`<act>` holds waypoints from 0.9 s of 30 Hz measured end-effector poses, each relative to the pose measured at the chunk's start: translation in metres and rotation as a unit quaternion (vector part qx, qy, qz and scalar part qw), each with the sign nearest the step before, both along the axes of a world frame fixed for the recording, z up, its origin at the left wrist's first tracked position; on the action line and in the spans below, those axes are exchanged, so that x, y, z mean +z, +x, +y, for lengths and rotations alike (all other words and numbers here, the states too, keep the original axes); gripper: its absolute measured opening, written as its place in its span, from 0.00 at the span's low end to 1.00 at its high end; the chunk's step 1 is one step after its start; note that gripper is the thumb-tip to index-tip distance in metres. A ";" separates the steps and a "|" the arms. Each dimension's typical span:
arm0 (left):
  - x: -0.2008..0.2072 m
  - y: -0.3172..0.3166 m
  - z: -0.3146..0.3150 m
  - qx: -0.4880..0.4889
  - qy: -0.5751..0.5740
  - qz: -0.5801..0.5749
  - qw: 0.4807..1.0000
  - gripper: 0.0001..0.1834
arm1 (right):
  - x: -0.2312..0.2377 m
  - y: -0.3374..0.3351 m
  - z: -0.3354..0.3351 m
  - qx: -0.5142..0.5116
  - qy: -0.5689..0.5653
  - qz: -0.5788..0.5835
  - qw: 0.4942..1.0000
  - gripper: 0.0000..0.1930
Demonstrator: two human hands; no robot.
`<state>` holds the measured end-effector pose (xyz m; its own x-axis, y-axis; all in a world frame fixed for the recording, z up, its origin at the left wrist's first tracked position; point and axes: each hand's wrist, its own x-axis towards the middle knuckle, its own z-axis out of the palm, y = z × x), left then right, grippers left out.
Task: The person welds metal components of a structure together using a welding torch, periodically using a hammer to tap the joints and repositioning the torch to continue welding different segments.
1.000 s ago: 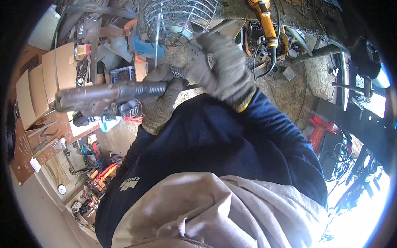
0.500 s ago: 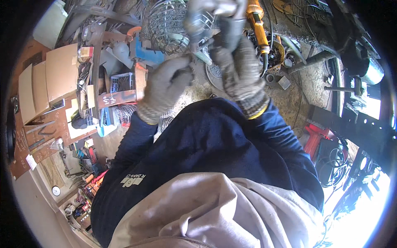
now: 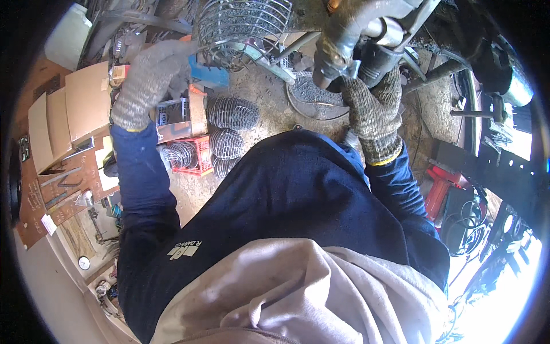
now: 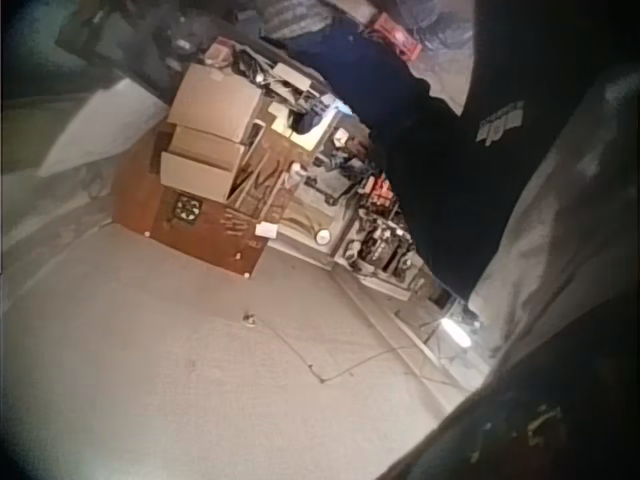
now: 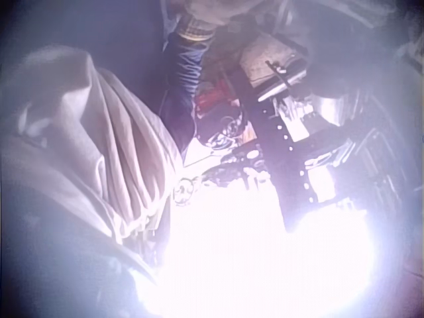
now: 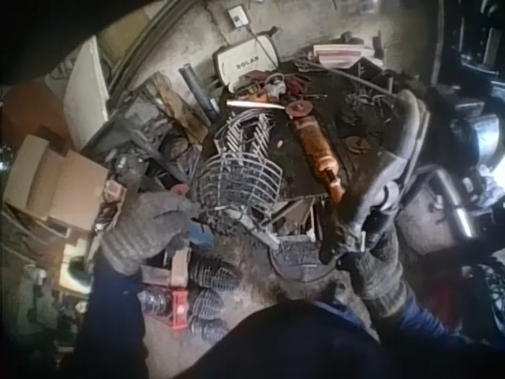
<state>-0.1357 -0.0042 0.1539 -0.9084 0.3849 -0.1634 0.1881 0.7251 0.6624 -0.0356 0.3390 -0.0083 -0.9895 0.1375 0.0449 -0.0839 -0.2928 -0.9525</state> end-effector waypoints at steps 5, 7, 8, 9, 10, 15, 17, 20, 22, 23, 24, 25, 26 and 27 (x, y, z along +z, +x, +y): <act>0.001 -0.062 -0.002 -0.177 -0.055 0.069 0.980 0.16 | -0.010 0.016 0.004 0.047 0.009 0.027 0.998 0.31; 0.000 -0.070 0.007 -0.032 -0.008 -0.061 0.998 0.14 | -0.015 0.023 0.000 0.020 0.033 0.014 0.999 0.30; 0.001 -0.073 0.024 0.008 0.021 -0.075 0.997 0.12 | -0.024 0.028 -0.002 0.019 0.029 0.018 0.999 0.30; 0.003 -0.076 0.035 0.049 0.049 -0.089 0.994 0.11 | -0.025 0.030 -0.004 0.019 0.024 0.022 0.999 0.30; -0.011 -0.088 0.035 -0.083 0.074 0.088 0.990 0.09 | -0.021 0.033 -0.002 0.002 0.071 0.016 0.997 0.32; -0.008 -0.084 0.066 0.075 0.086 -0.040 0.993 0.12 | -0.034 0.044 0.000 -0.005 0.088 0.011 0.996 0.34; -0.027 -0.098 0.052 0.001 0.121 0.072 0.990 0.13 | -0.034 0.044 -0.002 0.003 0.075 0.014 0.997 0.34; -0.030 -0.106 0.053 -0.046 0.004 0.179 0.983 0.15 | -0.033 0.046 -0.005 -0.006 0.076 -0.004 0.997 0.36; -0.038 -0.112 0.051 -0.077 -0.030 0.245 0.966 0.18 | -0.029 0.049 -0.007 0.017 0.049 -0.019 0.998 0.35; -0.040 -0.113 0.049 -0.067 -0.018 0.230 0.971 0.19 | -0.027 0.050 -0.008 0.029 0.036 -0.027 0.999 0.34; -0.042 -0.113 0.047 -0.057 -0.006 0.214 0.975 0.19 | -0.025 0.051 -0.009 0.045 0.031 -0.014 0.998 0.31; -0.043 -0.114 0.046 -0.046 0.006 0.199 0.979 0.19 | -0.032 0.053 -0.007 0.048 0.035 -0.017 0.998 0.31; -0.044 -0.115 0.046 -0.057 0.010 0.190 0.980 0.20 | -0.044 0.057 -0.002 0.050 0.039 -0.021 0.998 0.30; -0.043 -0.117 0.047 -0.067 0.013 0.184 0.981 0.20 | -0.044 0.055 -0.003 0.054 0.042 -0.021 0.997 0.29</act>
<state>-0.2531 0.0427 0.1109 -0.8445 0.5054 0.1771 0.5107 0.6608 0.5501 0.0194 0.3356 -0.0524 -0.9996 0.0273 0.0095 -0.0152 -0.2170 -0.9761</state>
